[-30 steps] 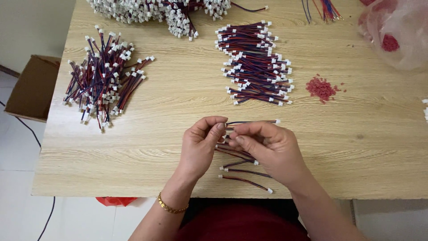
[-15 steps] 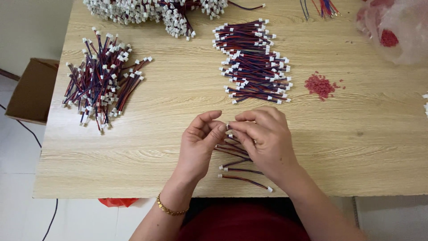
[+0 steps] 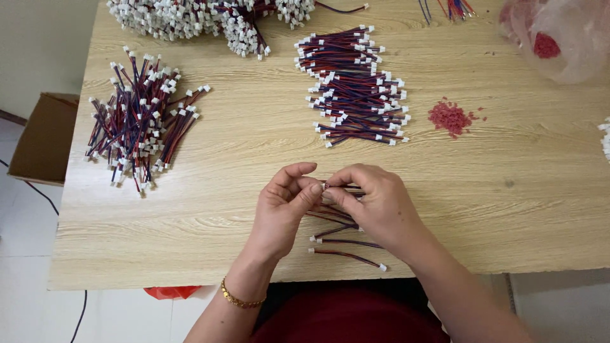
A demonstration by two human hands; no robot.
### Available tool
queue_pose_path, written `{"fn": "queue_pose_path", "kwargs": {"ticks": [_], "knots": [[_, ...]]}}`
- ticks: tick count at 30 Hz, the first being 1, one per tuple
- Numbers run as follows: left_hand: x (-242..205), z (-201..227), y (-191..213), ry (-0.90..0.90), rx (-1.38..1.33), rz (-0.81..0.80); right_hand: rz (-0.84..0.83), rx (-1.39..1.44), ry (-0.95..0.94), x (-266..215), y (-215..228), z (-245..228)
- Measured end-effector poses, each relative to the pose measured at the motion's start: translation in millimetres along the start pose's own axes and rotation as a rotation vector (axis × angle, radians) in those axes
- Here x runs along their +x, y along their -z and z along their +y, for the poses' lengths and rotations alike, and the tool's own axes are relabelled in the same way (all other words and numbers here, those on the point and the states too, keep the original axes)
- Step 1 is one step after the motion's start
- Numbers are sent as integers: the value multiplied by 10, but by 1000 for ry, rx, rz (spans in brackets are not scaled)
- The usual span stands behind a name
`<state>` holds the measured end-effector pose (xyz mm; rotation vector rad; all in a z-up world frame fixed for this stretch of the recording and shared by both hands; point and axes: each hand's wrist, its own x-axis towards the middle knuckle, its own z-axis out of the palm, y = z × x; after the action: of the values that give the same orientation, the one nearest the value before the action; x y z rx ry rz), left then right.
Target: Stacking small wire assemblies with white connectors on a wooden workbench
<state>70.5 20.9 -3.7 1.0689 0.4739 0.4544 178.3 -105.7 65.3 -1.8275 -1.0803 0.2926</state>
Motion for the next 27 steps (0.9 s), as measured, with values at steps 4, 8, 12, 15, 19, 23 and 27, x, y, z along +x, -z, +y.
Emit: {"fn": "queue_pose_path", "kwargs": {"ticks": [4,8,12,15,19,23,27], "knots": [[-8,-15,-4,38,-64,-1,24,66,3,13,-7,-86],[17,-56,-8,51,-130,-6,19,144,-46,21,-20,-61],[38,-138,49,99,-216,-37,-3,174,-51,34,-41,28],[42,-99,71,112,-239,-51,-56,239,-80,34,-6,75],[14,-104,125,93,-167,-81,-103,328,-159,-48,-53,192],[-225,155,94,24,70,-152,-150,365,-236,-188,-45,125],[-668,360,-26,33,144,-171,-242,212,-52,-294,130,-262]]}}
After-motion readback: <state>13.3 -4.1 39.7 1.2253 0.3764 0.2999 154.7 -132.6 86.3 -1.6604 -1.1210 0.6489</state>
